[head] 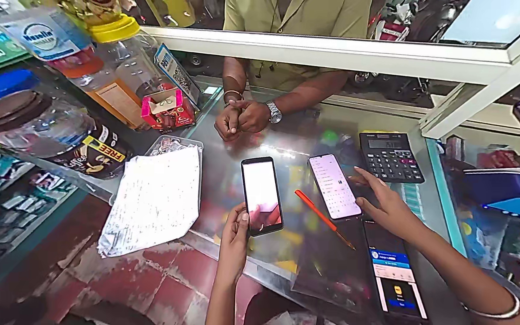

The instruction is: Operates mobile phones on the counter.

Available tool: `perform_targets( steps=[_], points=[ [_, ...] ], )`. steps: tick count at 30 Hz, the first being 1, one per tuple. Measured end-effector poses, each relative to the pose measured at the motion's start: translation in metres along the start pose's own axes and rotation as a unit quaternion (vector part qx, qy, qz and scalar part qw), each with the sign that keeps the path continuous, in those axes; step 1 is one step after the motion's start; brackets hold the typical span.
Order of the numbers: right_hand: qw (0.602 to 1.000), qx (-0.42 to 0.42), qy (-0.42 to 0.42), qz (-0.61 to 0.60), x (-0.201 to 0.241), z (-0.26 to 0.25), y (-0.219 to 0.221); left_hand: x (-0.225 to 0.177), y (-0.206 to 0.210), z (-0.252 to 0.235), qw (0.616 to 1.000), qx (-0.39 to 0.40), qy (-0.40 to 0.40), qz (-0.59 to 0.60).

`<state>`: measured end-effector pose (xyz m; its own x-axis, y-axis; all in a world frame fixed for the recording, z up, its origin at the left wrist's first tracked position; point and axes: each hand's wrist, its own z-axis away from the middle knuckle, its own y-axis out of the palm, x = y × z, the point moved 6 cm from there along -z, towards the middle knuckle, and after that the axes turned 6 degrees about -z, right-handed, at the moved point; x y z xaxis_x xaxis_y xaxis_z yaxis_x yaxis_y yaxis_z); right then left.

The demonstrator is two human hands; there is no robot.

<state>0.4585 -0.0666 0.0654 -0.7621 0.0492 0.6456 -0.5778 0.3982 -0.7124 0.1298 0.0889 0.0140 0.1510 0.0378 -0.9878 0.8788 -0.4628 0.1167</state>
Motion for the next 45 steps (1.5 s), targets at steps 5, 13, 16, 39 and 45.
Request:
perform_targets(
  steps=[5,13,16,39,45],
  points=[
    [1.000,0.008,0.004,-0.006,-0.001,-0.001,0.000,0.000,-0.001,0.001,1.000,-0.007,-0.002,-0.002],
    [0.995,0.084,0.006,0.053,0.011,-0.021,0.002,0.002,-0.001,0.001,1.000,-0.002,0.005,0.002],
    [0.985,0.139,0.030,0.098,0.014,-0.038,0.005,0.004,0.000,0.001,1.000,0.006,0.004,0.007],
    [0.972,0.181,0.067,0.130,0.010,-0.059,0.016,0.004,-0.003,0.002,0.999,0.031,-0.020,0.037],
    [0.976,0.172,0.051,0.122,0.009,-0.057,0.014,0.007,-0.003,-0.002,0.996,0.052,-0.014,0.066]
  ],
)
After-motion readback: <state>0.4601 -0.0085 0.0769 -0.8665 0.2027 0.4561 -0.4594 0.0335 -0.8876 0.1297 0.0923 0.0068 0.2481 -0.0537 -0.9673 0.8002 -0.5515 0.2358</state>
